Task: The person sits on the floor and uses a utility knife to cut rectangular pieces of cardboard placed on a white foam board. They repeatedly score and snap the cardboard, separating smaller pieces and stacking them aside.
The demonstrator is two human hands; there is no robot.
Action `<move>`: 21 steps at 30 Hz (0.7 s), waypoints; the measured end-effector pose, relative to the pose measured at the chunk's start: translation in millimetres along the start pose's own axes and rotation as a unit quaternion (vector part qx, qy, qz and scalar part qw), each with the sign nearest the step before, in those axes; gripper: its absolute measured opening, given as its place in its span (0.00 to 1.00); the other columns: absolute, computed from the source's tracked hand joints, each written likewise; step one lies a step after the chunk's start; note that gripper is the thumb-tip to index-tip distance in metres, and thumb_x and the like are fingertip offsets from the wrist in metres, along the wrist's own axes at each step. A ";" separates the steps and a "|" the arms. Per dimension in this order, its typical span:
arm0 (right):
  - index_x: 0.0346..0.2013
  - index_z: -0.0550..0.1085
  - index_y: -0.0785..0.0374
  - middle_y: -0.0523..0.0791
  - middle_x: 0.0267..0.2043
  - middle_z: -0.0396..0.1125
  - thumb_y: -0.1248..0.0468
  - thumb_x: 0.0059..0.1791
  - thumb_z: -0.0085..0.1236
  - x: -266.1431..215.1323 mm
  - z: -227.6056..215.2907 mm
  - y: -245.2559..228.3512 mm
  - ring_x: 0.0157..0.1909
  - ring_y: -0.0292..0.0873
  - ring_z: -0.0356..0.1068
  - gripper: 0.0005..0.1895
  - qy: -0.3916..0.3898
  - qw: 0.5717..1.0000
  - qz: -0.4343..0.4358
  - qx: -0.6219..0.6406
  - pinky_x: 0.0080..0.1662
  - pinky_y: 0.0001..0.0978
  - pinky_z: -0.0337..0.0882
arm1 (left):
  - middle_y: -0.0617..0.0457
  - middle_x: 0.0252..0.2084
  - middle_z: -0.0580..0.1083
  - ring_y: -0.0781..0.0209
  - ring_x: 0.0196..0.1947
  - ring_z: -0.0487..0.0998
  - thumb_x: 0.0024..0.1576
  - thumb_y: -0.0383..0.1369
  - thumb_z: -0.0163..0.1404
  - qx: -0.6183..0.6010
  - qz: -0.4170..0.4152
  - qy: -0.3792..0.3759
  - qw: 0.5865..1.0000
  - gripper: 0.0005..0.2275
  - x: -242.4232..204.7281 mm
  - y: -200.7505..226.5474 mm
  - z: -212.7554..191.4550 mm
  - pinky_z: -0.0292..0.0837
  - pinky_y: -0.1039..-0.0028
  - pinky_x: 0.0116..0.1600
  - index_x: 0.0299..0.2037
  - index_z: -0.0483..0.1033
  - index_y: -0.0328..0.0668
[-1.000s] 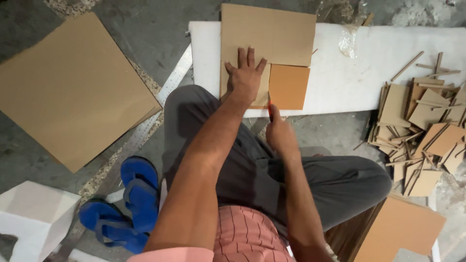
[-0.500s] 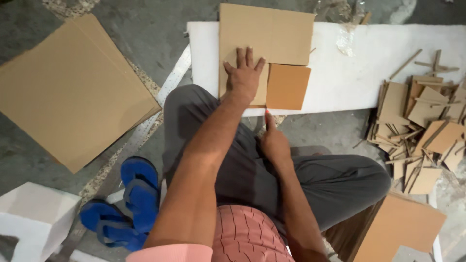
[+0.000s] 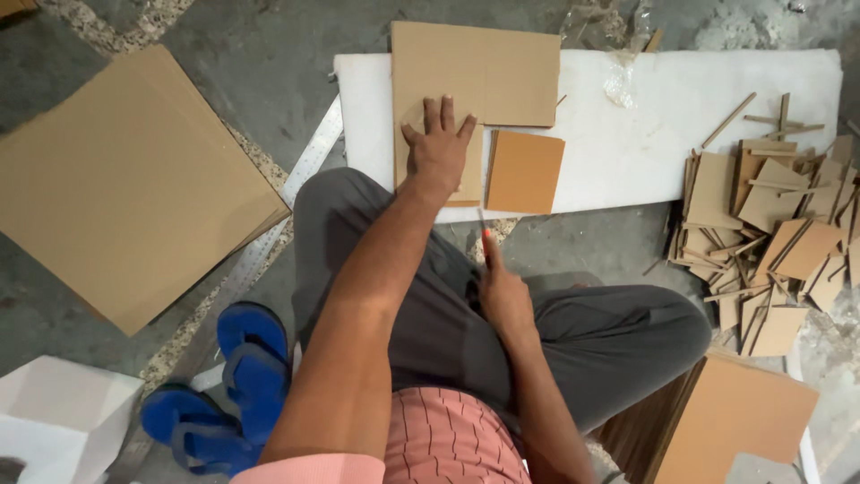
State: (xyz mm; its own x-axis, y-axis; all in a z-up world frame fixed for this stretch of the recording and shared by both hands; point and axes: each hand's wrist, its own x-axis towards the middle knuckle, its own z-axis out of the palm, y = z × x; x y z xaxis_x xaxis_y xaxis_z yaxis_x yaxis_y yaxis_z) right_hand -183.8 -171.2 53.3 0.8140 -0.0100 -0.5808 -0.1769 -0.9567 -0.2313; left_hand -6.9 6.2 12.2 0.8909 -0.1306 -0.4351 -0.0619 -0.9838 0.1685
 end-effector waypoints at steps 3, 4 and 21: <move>0.76 0.47 0.44 0.66 0.36 0.71 0.63 0.52 0.45 8.6 -11.7 24.0 0.36 0.73 0.71 0.38 0.084 0.995 -0.025 0.052 0.40 0.64 0.70 | 0.41 0.79 0.40 0.30 0.76 0.40 0.37 0.44 0.72 0.001 -0.003 0.006 1.000 0.56 6.1 1.9 5.3 0.57 0.26 0.62 0.77 0.46 0.63; 0.76 0.47 0.47 0.66 0.36 0.71 0.63 0.52 0.46 19.8 -15.5 33.8 0.35 0.72 0.71 0.38 0.123 0.988 -0.034 0.082 0.38 0.63 0.71 | 0.41 0.79 0.39 0.30 0.76 0.40 0.37 0.43 0.73 0.001 -0.005 -0.002 1.000 0.57 8.0 1.8 7.3 0.57 0.26 0.62 0.77 0.45 0.64; 0.60 0.64 0.76 0.66 0.46 0.69 0.59 0.51 0.55 225.2 -1.2 108.5 0.48 0.69 0.69 0.29 0.279 0.951 -0.063 0.113 0.50 0.59 0.70 | 0.43 0.80 0.41 0.33 0.77 0.38 0.35 0.45 0.74 -0.014 -0.012 -0.018 1.000 0.57 10.3 4.4 -0.6 0.54 0.27 0.65 0.75 0.48 0.65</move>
State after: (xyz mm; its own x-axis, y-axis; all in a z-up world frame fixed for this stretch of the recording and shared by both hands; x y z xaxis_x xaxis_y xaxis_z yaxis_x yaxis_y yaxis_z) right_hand -19.0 -277.6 -101.6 0.9926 -0.1121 -0.0464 -0.1207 -0.8743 -0.4702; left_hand 2.2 0.6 8.9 0.8748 -0.1116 -0.4714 -0.0269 -0.9828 0.1826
